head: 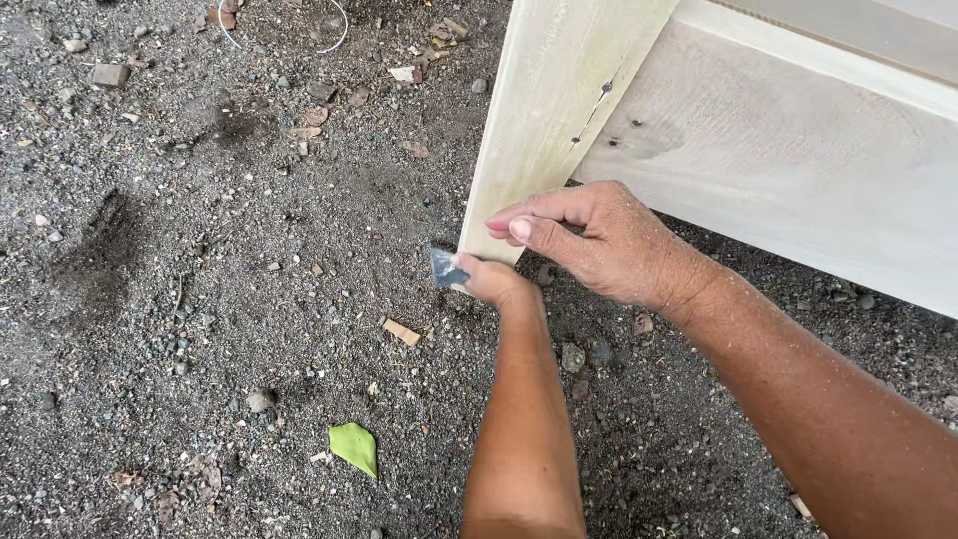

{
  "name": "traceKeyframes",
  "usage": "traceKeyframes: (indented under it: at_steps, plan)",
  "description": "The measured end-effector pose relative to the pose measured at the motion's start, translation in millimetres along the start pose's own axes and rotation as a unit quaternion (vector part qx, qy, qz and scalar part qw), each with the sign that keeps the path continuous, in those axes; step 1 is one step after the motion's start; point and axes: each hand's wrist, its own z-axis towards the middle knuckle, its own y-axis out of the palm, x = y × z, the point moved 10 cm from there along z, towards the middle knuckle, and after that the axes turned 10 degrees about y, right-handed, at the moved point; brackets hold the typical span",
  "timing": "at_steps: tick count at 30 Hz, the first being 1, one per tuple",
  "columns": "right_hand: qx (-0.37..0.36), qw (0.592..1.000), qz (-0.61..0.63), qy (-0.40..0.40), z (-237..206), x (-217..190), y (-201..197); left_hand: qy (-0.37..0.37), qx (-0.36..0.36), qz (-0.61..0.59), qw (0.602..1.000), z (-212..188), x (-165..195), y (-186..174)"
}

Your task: The person sands the legs and side rails of an unfinished wooden bed frame using a sheet of sandpaper held by hand. They steady the frame with one hand while rubbing the sandpaper along the wood, working around the leg and lower rails.

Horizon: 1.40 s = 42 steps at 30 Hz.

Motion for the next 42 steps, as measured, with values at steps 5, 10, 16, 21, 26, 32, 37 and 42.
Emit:
traceKeyframes:
  at_steps: [5, 10, 16, 21, 26, 32, 37, 42]
  plan:
    - [0.008, 1.0, 0.005, 0.006, 2.4, 5.4, -4.8, -0.083, -0.007, -0.024, 0.996, 4.5, -2.8, 4.9]
    - [0.026, 1.0, 0.003, 0.001, 13.9, 5.4, -11.0, -0.004, 0.053, 0.044, 0.998, -14.8, -4.3, 16.5]
    - [0.026, 1.0, 0.003, 0.004, 11.8, 12.0, -13.9, -0.077, -0.013, 0.027, 0.997, 33.3, -15.6, -17.0]
    - [0.032, 0.999, 0.019, 0.015, 11.5, 16.4, -16.4, -0.043, -0.007, 0.032, 0.999, 11.3, -13.2, 6.8]
    - [0.038, 0.999, 0.008, 0.005, 13.0, 13.2, -16.9, -0.078, 0.041, 0.091, 0.992, -9.5, -12.1, -2.0]
    - [0.04, 0.999, 0.02, 0.021, 2.8, 16.8, -21.0, -0.087, -0.023, -0.013, 0.996, 2.9, 11.3, 10.4]
    - [0.098, 0.99, 0.089, -0.044, 0.6, 0.8, -42.7, 0.173, -0.054, 0.043, 0.982, -58.4, 52.0, 70.3]
    - [0.158, 0.982, 0.08, -0.068, -10.3, -2.4, -59.1, 0.325, -0.063, 0.064, 0.941, -58.9, 76.2, 60.3]
